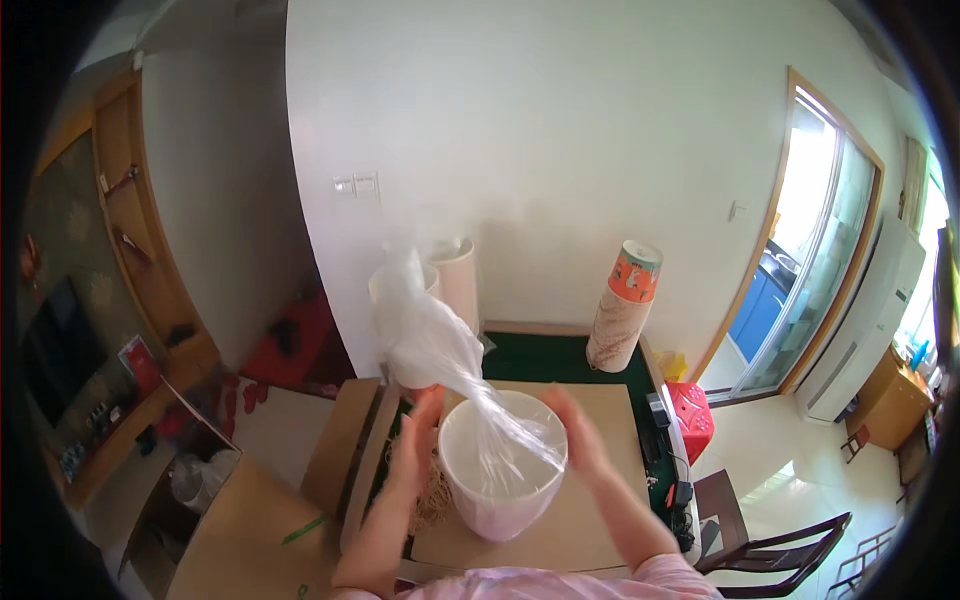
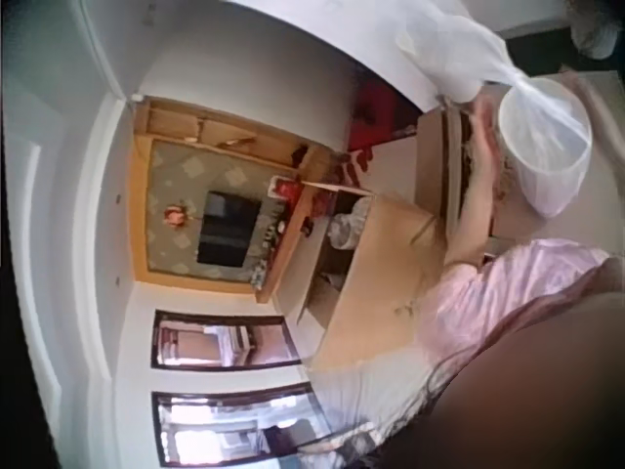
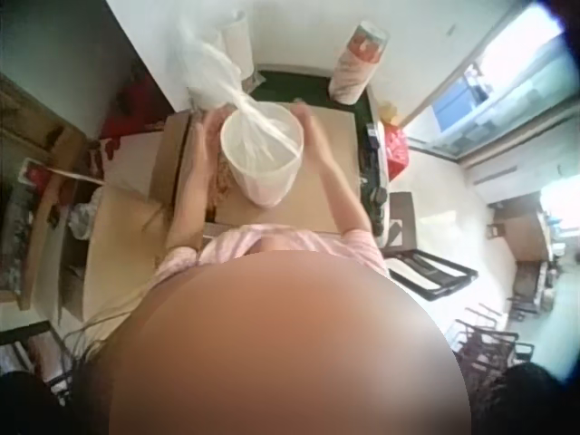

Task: Unwrapping stacks of paper cups and preparing them for a task.

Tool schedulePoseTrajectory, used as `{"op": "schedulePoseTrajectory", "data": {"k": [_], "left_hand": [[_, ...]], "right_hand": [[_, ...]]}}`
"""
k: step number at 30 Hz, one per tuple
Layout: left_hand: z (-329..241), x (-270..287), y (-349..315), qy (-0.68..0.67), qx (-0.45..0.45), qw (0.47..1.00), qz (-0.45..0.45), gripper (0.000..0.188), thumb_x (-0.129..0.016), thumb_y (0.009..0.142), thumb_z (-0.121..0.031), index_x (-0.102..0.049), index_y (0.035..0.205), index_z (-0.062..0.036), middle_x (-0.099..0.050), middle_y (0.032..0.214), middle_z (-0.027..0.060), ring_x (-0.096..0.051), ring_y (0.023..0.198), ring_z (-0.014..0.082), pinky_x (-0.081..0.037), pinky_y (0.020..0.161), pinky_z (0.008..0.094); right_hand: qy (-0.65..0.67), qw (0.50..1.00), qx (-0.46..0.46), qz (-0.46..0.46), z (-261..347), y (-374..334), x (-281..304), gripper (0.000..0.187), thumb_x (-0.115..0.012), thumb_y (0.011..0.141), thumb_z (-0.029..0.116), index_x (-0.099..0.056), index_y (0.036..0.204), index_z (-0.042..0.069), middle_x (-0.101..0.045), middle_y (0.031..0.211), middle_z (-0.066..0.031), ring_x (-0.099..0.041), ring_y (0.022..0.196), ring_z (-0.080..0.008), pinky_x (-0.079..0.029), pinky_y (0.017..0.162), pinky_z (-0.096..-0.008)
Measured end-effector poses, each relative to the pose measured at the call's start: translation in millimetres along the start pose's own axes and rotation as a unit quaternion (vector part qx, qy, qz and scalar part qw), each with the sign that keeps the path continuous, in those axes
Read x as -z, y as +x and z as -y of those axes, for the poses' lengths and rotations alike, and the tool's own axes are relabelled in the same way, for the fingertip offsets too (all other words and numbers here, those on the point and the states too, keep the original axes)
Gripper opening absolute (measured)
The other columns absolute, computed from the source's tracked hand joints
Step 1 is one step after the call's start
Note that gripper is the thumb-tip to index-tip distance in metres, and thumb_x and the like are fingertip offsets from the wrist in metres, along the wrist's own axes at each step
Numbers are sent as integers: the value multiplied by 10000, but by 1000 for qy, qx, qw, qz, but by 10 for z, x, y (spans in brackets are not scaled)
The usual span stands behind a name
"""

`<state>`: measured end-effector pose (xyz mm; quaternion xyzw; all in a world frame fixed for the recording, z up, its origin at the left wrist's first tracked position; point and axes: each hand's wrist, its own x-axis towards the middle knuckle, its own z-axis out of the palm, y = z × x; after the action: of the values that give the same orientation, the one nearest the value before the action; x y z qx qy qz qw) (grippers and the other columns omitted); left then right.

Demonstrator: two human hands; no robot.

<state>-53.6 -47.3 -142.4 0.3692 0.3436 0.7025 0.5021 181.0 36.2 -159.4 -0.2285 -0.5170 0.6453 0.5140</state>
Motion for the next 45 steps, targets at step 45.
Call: {"op": "schedulePoseTrajectory", "data": {"k": [45], "left_hand": [[1188,297,-802,279,12,958,-59,417,-468,933,-251,-383,1271,-22,-486,1228,137,-474,1135,210,-385,957,360]], "right_hand": [[-23,979,-50,-195,-1621,-1393,717,509,-326,966,362,-437,1284,-19,-502,1256,-128,-490,1122,-196,-389,963,-338]]}}
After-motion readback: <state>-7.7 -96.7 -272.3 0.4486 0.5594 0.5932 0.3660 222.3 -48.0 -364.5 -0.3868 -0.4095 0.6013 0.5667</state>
